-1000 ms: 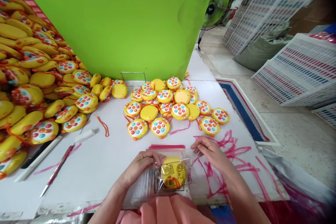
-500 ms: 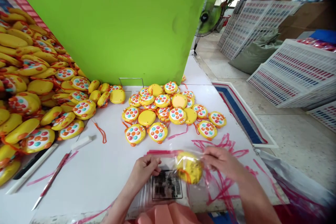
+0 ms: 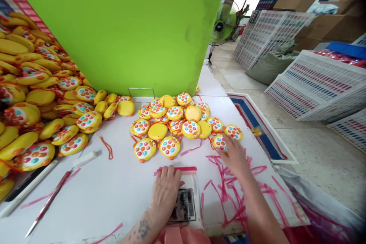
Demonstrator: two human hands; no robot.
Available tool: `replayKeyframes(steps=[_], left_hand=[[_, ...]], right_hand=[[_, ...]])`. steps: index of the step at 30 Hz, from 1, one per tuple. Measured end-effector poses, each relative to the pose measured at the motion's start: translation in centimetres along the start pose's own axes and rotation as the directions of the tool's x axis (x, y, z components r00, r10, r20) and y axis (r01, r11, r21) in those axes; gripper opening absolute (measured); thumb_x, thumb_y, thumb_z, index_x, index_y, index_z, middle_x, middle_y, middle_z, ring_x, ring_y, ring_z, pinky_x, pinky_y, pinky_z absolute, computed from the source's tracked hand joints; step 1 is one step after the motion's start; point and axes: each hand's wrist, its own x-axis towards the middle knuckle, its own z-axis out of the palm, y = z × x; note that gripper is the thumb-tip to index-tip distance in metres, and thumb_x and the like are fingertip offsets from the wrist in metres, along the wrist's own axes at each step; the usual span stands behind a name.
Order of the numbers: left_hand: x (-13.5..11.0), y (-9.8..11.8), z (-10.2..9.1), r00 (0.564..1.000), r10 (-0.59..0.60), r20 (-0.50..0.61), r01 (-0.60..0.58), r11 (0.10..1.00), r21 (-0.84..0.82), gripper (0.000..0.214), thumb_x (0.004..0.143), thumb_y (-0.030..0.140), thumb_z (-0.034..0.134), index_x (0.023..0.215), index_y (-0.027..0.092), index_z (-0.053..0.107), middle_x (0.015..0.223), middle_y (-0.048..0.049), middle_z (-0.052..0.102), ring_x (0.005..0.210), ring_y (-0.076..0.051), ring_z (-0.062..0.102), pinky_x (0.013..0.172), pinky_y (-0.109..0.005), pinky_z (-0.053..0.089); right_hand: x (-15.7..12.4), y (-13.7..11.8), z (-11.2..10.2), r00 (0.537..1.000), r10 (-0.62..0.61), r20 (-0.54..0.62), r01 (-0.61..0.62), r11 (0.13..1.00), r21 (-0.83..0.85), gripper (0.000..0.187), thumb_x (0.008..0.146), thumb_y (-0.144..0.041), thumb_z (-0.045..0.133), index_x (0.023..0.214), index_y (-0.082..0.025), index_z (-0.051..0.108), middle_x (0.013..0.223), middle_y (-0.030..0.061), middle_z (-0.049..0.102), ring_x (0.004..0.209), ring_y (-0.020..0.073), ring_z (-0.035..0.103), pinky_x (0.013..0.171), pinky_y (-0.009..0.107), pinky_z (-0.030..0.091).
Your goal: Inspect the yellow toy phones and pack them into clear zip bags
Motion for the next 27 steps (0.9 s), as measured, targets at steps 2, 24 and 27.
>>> replayKeyframes(steps=[2,24,27], left_hand=[[-0.2,-0.2,0.5,0.998,0.034,-0.061,-0.032,0.999,0.02,0.007,0.085,0.015,0.057,0.091,0.02,0.058,0.095,-0.0054,0.057,0.089,-0.026,0.053,0.079,-0.042,0.045],[-0.5,-0.8,2.3,0.971,0.045,-0.234,-0.085,0.983,-0.163,0.009,0.092,0.016,0.047,0.085,0.017,0.053,0.091,-0.0054,0.058,0.084,-0.022,0.05,0.08,-0.04,0.043],[-0.6,-1.2,2.4,0.952,0.026,-0.304,-0.112,0.956,-0.27,0.015,0.093,0.02,0.046,0.105,0.013,0.052,0.09,-0.0068,0.059,0.084,-0.022,0.051,0.079,-0.039,0.043]], right_hand=[[-0.1,-0.2,1.2,0.999,-0.015,0.03,0.018,0.994,-0.106,0.052,0.082,-0.033,0.058,0.129,-0.011,0.051,0.136,0.0204,0.046,0.127,0.0364,0.04,0.102,0.052,0.037],[-3.3,-5.8,-1.9,0.959,0.161,0.233,-0.283,0.509,0.813,0.053,0.077,-0.035,0.069,0.126,-0.025,0.05,0.115,0.0066,0.062,0.1,0.0228,0.061,0.084,0.034,0.051],[-3.4,-6.0,-2.8,0.94,-0.108,0.322,-0.192,0.614,0.766,0.041,0.078,-0.028,0.068,0.117,-0.025,0.058,0.117,0.0065,0.061,0.106,0.0232,0.058,0.089,0.033,0.048]])
